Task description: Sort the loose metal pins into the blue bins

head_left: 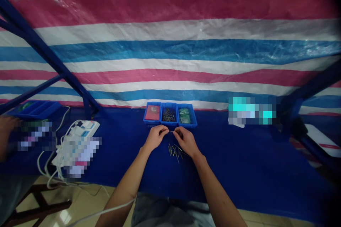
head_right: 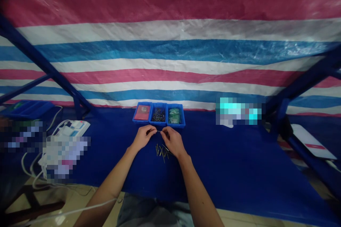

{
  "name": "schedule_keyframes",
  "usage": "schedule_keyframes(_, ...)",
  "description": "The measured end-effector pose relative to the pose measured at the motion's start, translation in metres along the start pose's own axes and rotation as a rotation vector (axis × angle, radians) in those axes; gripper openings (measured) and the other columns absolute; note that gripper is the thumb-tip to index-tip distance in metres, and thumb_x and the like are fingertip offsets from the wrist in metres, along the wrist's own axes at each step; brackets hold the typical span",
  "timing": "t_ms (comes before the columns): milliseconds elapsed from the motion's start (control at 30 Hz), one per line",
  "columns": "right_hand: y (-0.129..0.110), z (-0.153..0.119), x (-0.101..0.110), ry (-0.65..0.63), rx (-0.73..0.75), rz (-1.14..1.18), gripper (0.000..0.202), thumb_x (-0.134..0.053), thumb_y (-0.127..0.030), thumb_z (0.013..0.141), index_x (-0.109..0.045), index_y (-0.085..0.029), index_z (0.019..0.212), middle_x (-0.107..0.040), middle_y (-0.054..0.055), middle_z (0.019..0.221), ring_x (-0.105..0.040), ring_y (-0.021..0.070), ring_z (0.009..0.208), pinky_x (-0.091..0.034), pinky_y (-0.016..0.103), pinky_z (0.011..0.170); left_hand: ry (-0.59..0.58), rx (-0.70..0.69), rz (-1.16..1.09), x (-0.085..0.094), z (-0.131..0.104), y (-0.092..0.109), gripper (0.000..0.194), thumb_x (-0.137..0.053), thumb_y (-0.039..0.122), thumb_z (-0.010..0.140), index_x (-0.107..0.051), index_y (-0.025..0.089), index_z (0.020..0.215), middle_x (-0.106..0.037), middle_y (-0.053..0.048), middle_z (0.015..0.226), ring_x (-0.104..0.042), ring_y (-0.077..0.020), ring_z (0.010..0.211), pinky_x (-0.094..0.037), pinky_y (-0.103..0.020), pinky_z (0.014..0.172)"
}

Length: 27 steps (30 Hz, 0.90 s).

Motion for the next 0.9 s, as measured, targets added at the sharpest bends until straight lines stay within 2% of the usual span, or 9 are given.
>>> schedule_keyframes(367, 0.0051, -0.0002, -0.0023, 0.004, 0.015, 0.034, 0.015, -0.049, -0.029, 0.098, -0.062, -0.022, 0.093, -0.069, 0.003, 0.087, -0.063, 0.0193, 0.078, -0.046, 0.028, 0.07, -0.011, -0.005, -0.017, -0.0001, 0.0001, 0.0009, 0.016, -0.061, 0.029, 0.094, -0.07, 0.017, 0.089, -0.07, -0.002, 0.08, -0.064, -0.0149, 0.072, -0.045, -0.024, 0.068)
schedule_keyframes(900, 0.0053, -0.0005, -0.0018, -0.012, 0.022, -0.005, 0.021, -0.046, -0.032, 0.102, -0.062, -0.022, 0.096, -0.069, 0.004, 0.09, -0.065, 0.0199, 0.083, -0.045, 0.028, 0.073, -0.001, -0.011, -0.022, 0.0, -0.0004, 0.0006, 0.015, -0.062, 0.028, 0.094, -0.071, 0.017, 0.088, -0.07, -0.002, 0.08, -0.062, -0.0143, 0.071, -0.044, -0.023, 0.068)
Point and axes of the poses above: each hand's wrist, its own z-axis towards the middle knuckle, its own x-axis out of the back of the hand, y = z × x, the point moved 2 cm from there along z, towards the middle knuckle
